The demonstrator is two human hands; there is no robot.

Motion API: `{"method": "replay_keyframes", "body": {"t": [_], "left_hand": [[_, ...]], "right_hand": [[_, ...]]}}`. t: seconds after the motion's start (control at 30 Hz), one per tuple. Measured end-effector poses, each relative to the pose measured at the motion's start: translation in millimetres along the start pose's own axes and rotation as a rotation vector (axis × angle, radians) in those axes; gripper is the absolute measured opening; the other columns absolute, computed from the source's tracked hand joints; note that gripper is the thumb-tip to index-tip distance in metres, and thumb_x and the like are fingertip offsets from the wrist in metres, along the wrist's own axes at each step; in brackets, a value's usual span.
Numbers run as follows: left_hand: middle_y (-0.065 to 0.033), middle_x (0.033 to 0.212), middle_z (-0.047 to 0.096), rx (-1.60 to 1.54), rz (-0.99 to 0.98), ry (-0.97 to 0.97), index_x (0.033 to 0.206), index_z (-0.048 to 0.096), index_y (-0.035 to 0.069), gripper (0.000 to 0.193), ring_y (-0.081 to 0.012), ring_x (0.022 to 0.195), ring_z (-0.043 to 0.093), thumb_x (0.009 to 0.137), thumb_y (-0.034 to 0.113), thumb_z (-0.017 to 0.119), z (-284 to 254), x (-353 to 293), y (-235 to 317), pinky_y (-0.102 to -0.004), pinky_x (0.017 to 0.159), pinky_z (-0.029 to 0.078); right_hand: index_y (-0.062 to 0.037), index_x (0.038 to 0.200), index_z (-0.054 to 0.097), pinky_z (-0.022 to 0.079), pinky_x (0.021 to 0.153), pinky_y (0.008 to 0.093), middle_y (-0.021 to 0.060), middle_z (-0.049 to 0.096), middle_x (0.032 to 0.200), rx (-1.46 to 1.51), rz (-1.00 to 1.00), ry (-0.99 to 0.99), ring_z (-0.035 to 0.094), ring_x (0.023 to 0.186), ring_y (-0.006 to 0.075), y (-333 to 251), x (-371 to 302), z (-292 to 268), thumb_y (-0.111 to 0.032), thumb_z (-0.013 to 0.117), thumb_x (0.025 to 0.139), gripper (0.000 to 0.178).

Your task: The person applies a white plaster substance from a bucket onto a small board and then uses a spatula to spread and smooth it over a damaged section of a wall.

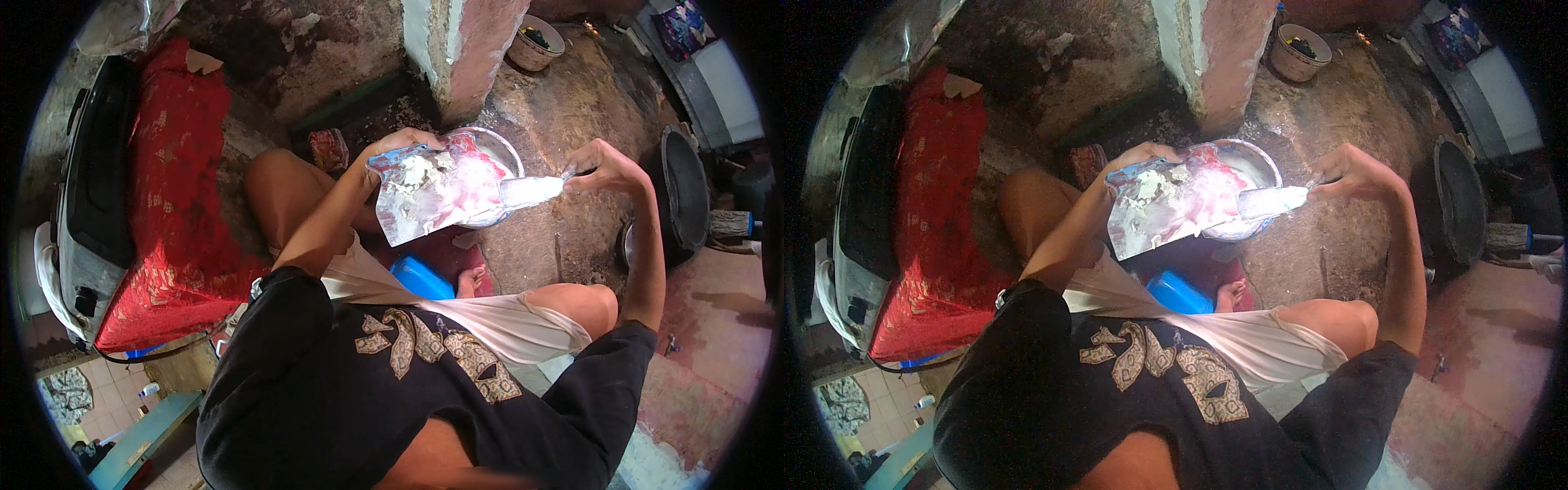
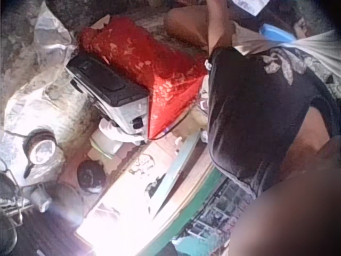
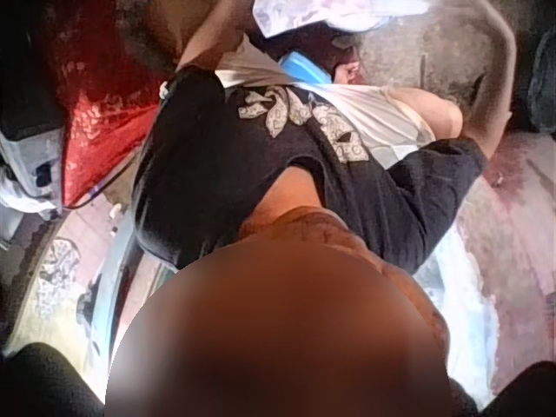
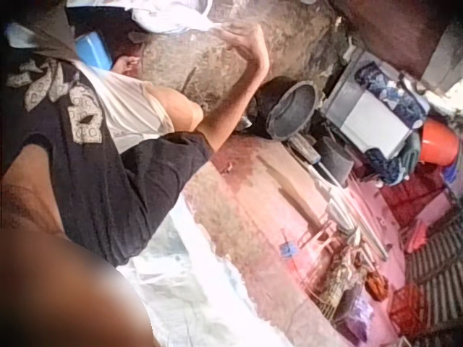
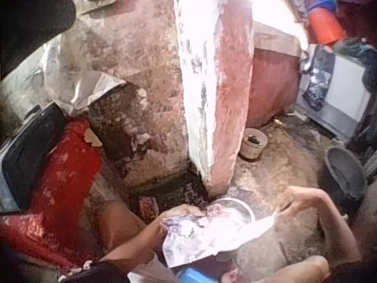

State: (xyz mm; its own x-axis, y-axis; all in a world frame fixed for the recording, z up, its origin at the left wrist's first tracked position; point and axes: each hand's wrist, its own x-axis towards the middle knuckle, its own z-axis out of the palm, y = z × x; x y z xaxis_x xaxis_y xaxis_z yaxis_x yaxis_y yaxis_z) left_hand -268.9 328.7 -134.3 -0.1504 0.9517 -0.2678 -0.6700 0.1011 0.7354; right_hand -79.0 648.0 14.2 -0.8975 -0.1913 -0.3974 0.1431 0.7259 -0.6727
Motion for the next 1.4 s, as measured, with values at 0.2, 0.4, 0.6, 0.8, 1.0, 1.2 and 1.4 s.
{"method": "replay_keyframes", "body": {"t": [0.2,0.4,0.6,0.8,1.0,1.2,1.4], "left_hand": [[-0.0105,0.092,0.066,0.237,0.126,0.024,0.098,0.064,-0.005,0.02,-0.016,0.079,0.065,0.081,-0.002,0.055,-12.8,20.2,-16.2,-0.0272,0.072,0.053],[-0.0143,0.089,0.067,-0.107,-0.115,0.117,0.096,0.062,-0.009,0.02,-0.0217,0.076,0.066,0.081,-0.005,0.049,-8.8,30.4,-20.6,-0.0344,0.073,0.055],[-0.0156,0.087,0.067,-0.185,-0.199,0.27,0.094,0.063,-0.005,0.03,-0.0235,0.072,0.067,0.085,0.02,0.05,22.1,7.8,17.7,-0.0356,0.072,0.055],[-0.0141,0.098,0.065,-0.078,0.219,0.492,0.112,0.053,-0.003,0.041,-0.0228,0.082,0.066,0.087,0.029,0.046,35.0,-33.3,34.8,-0.0359,0.076,0.054],[-0.0146,0.102,0.063,-0.145,0.292,0.579,0.116,0.051,-0.001,0.042,-0.0249,0.088,0.064,0.087,0.029,0.045,38.4,-42.8,28.0,-0.0381,0.08,0.052],[-0.0145,0.101,0.061,-0.075,0.444,0.653,0.115,0.049,-0.001,0.04,-0.0256,0.089,0.062,0.088,0.027,0.04,35.7,-26.0,-2.4,-0.0407,0.082,0.05],[-0.0105,0.1,0.057,0.279,0.482,0.825,0.103,0.054,-0.002,0.034,-0.0187,0.087,0.054,0.088,0.026,0.041,41.8,-25.6,-15.5,-0.0327,0.079,0.043]], "right_hand": [[-0.0014,0.085,0.068,0.04,0.054,0.0234,0.0011,0.061,0.066,0.042,-0.224,-0.072,0.05,0.059,0.0077,4.9,19.7,35.7,-0.021,0.076,0.071,0.026],[0.0004,0.088,0.065,0.045,0.055,0.0228,0.0001,0.061,0.07,0.316,-0.065,-0.143,0.053,0.064,0.0056,-14.2,32.5,73.7,-0.02,0.074,0.076,0.025],[0.0038,0.095,0.059,0.046,0.071,0.0267,0.0056,0.063,0.083,0.389,-0.148,0.009,0.056,0.078,0.0104,-10.7,25.9,79.9,-0.015,0.067,0.08,0.025],[-0.0005,0.105,0.056,0.044,0.062,0.0254,0.0012,0.06,0.077,0.271,-0.169,0.359,0.052,0.068,0.0089,-8.1,3.6,83.5,-0.011,0.068,0.078,0.031],[-0.0027,0.097,0.063,0.042,0.057,0.0257,0.0092,0.056,0.066,0.019,-0.111,0.507,0.048,0.059,0.0093,-28.8,3.2,104.3,-0.012,0.071,0.075,0.025],[-0.0024,0.098,0.063,0.04,0.052,0.0259,0.0074,0.056,0.063,0.071,-0.125,0.578,0.046,0.056,0.0084,-38.1,22.2,134.2,-0.015,0.07,0.077,0.026],[-0.0036,0.101,0.062,0.044,0.058,0.0292,0.0123,0.062,0.072,0.204,-0.093,0.707,0.055,0.062,0.0137,-42.6,37.1,165.8,-0.019,0.068,0.08,0.026]]}}
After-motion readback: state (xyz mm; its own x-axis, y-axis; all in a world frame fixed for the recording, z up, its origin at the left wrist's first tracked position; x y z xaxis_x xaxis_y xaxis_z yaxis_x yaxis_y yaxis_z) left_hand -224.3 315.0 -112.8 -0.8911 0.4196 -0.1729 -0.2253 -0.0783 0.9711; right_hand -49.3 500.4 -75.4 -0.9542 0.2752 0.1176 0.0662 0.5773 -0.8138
